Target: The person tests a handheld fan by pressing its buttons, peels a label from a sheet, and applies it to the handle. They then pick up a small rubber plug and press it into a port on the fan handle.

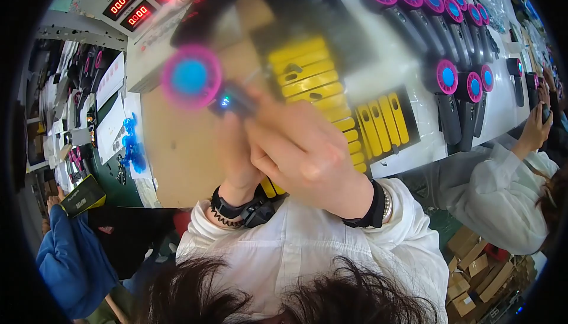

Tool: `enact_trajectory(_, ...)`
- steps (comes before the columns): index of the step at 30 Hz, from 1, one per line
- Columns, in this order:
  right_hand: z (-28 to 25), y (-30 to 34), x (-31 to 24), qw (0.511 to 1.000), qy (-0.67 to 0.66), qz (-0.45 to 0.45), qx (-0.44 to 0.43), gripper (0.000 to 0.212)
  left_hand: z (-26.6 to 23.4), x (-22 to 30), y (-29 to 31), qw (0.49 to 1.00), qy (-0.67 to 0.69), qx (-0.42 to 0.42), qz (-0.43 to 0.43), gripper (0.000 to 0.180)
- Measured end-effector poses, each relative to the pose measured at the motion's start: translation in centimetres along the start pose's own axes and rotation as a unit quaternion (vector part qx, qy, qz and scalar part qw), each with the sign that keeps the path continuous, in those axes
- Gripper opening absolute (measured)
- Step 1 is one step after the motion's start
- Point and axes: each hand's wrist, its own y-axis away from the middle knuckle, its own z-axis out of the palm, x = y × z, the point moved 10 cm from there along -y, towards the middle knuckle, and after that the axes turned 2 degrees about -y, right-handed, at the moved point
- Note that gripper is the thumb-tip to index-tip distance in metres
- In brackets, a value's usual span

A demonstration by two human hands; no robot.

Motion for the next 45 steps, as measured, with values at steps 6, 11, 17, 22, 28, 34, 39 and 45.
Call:
enact_trajectory(6, 0.1, 0.3, 0.2, 1.0, 0.011, 0.003, -0.007, 0.027, -0.3, -0.3, 0.0, 1.0, -0.022, -0.005, -0.011, 0.047)
enact_trajectory(11, -0.1, 0.5, 0.5, 0.999, 0.004, 0.043, -0.027, 0.03, -1.0, -0.8, 0.0, 0.999, 0.015, 0.011, -0.03, 0.047)
enact_trajectory(17, -0.3, 0.5, -0.6, 0.995, 0.047, 0.032, -0.085, 0.033, -0.7, 0.5, -0.1, 0.999, -0.003, 0.015, -0.031, 0.051)
enact_trajectory(22, -0.7, -0.6, -2.0, 0.997, 0.029, 0.006, -0.072, 0.032, 0.4, 2.2, -0.1, 1.0, 0.002, -0.001, -0.029, 0.055)
enact_trajectory(28, -1.4, -2.4, -4.8, 0.998, 0.029, -0.021, -0.047, 0.027, 2.5, 5.0, 0.3, 0.998, 0.059, -0.019, -0.018, 0.057)
enact_trajectory(34, -1.6, -4.0, -6.7, 0.996, 0.053, -0.041, -0.062, 0.025, 3.2, 6.6, 0.7, 0.995, 0.081, 0.024, -0.048, 0.055)
enact_trajectory(39, -1.5, -4.1, -7.6, 0.992, 0.081, -0.059, -0.072, 0.024, 4.3, 7.7, 0.4, 0.996, 0.069, -0.006, -0.051, 0.054)
enact_trajectory(45, -1.4, -4.0, -8.2, 0.992, 0.078, -0.06, -0.073, 0.023, 3.9, 7.3, 0.7, 0.996, 0.067, 0.013, -0.05, 0.053)
